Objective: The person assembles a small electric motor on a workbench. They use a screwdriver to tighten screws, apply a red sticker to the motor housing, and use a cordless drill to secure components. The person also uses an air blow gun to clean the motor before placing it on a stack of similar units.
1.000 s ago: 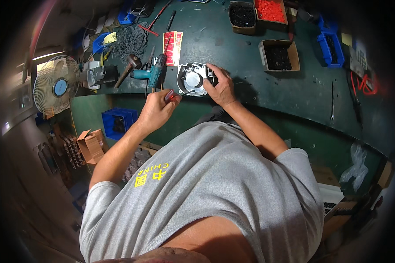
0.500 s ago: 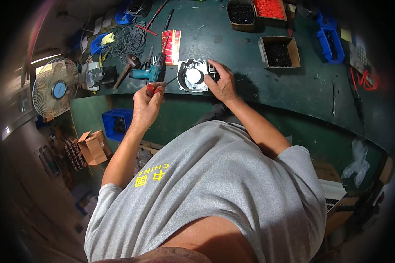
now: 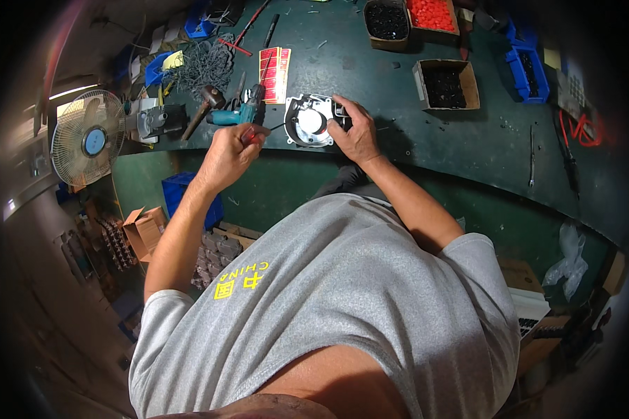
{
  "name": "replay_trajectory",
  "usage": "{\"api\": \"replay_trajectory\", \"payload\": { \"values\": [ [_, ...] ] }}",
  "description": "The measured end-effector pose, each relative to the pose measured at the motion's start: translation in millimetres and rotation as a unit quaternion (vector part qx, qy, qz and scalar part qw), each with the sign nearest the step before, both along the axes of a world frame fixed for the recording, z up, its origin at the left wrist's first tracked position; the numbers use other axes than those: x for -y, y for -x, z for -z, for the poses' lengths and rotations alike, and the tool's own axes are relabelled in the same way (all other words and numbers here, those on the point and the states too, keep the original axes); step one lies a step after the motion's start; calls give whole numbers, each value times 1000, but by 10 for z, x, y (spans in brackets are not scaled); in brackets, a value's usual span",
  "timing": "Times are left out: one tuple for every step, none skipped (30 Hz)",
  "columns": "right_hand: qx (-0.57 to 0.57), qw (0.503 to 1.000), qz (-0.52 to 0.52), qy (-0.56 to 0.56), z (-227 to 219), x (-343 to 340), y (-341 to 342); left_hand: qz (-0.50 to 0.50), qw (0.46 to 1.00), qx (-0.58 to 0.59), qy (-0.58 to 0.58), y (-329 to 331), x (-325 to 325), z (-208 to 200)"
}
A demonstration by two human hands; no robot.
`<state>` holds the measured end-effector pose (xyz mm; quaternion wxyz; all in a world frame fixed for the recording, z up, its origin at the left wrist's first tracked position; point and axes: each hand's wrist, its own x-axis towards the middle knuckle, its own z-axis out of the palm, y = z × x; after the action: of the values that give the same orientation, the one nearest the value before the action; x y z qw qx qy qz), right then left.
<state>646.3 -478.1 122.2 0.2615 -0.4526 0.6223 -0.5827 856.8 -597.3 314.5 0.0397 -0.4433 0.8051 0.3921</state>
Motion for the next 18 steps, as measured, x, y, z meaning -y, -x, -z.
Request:
{"api": "replay_trajectory", "payload": {
  "values": [
    [2, 1000, -1, 0, -4, 0, -1, 21, 1000, 5, 4, 20, 31, -8],
    [5, 1000, -1, -2, 0, 2, -2, -70, 994, -23, -81, 63, 65, -21],
    [8, 1000, -1, -4, 3, 6, -5, -161, 972, -50, -165, 123, 92, -38],
    [12, 1000, -2, -5, 6, 9, -5, -249, 934, -78, -245, 182, 112, -51],
    [8, 1000, -2, -4, 10, 10, -6, -320, 896, -101, -292, 235, 120, -57],
    [5, 1000, 0, -3, 1, 8, -10, -326, 892, -89, -299, 268, 132, -61],
    [2, 1000, 2, -3, -8, 10, -12, -333, 888, -77, -306, 293, 141, -65],
    [5, 1000, 2, -2, -16, 15, -13, -340, 884, -66, -313, 311, 155, -64],
    [8, 1000, 5, -2, -26, 13, -11, -215, 955, -39, -203, 302, 194, -9],
    [12, 1000, 5, -2, -23, 9, -17, -84, 993, -12, -86, 260, 231, 78],
    [11, 1000, 4, 2, -19, 14, -19, 50, 998, 15, 32, 218, 258, 136],
    [10, 1000, 5, 5, -5, 23, -10, 75, 996, 30, 29, 250, 270, 85],
    [9, 1000, 6, 8, 7, 25, -2, 99, 994, 45, 25, 294, 280, -4],
    [8, 1000, 1, 8, 18, 20, 7, 124, 990, 60, 22, 325, 297, -54],
    [6, 1000, -6, 9, 16, 22, 25, 150, 987, 57, 24, 326, 322, -61],
    [5, 1000, -13, 11, 14, 26, 39, 175, 983, 53, 26, 320, 354, -67],
    [7, 1000, -14, 12, 12, 32, 46, 200, 978, 50, 27, 315, 389, -72],
    [9, 1000, -15, 13, 14, 38, 48, 258, 964, 43, 52, 310, 434, -83]
  ]
}}
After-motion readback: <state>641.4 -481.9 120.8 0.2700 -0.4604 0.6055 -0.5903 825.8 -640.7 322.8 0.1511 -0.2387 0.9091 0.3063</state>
